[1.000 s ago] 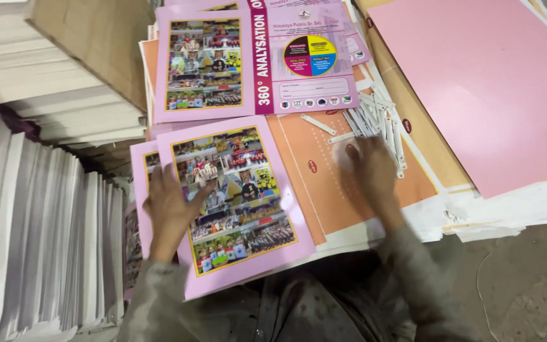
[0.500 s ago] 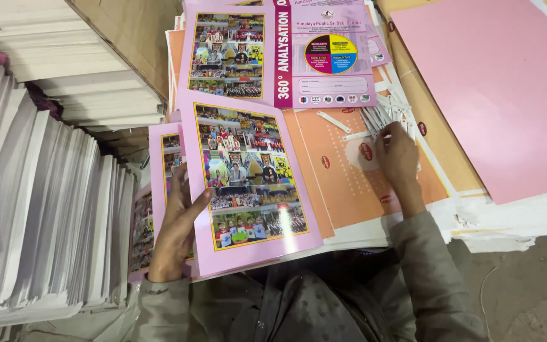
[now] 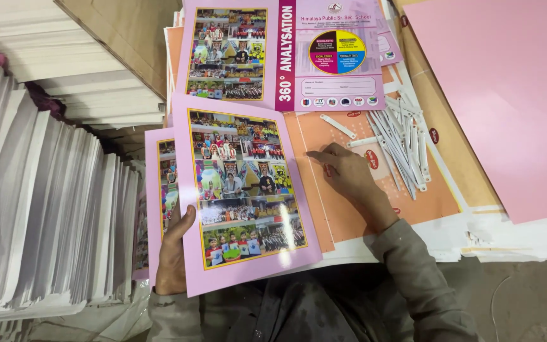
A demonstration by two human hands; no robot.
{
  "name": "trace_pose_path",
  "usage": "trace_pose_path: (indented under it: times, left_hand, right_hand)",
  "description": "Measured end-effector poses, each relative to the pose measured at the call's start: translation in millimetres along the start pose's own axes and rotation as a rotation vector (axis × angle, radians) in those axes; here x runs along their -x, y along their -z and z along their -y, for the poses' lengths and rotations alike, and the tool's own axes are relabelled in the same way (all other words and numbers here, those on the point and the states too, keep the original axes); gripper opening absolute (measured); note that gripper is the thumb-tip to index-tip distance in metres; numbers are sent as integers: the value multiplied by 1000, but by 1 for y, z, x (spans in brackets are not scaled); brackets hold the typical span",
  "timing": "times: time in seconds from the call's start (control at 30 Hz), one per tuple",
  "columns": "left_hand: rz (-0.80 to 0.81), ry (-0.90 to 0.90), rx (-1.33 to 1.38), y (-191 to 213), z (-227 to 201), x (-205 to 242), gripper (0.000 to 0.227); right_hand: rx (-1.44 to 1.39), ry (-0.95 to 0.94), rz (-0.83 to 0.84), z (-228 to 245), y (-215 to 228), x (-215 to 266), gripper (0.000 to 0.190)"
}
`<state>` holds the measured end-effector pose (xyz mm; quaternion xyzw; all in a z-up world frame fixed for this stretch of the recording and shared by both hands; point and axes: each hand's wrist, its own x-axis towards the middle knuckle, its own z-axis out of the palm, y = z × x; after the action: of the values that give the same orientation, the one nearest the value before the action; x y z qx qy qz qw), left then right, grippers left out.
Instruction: The person assembles pink folders by inserting white plastic zip ties through pre-punched holes and securing them. They repeatedly pick up a folder, thread a tie, and place the finished unit onto a growing stack.
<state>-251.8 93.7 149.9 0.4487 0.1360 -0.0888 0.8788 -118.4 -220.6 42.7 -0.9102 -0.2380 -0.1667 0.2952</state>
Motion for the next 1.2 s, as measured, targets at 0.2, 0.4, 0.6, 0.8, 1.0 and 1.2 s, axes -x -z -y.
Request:
trace_pose_path:
  times: [0.2, 0.4, 0.6, 0.8, 1.0, 1.2]
  left_hand:
    - [-62, 7, -20, -5, 0, -1, 73]
    - [-29, 50, -31, -9, -5, 1, 76]
    - [-10, 47, -103, -11, -7, 1, 76]
    - [13, 3, -192, 2, 2, -12, 72]
    - [12, -16, -255, 24, 12, -18, 69]
    - [73, -21, -331, 24, 12, -23, 71]
  right_hand:
    - [14, 9, 3, 3, 2, -1, 34]
    - [137, 77, 22, 19, 12, -2, 27]
    - [155, 105, 45, 29, -6, -6, 35]
    - [-284, -199, 133, 32, -8, 4, 35]
    - [-466, -323, 157, 20, 21, 35, 31]
    - [-540, -559, 302, 23, 2, 25, 35]
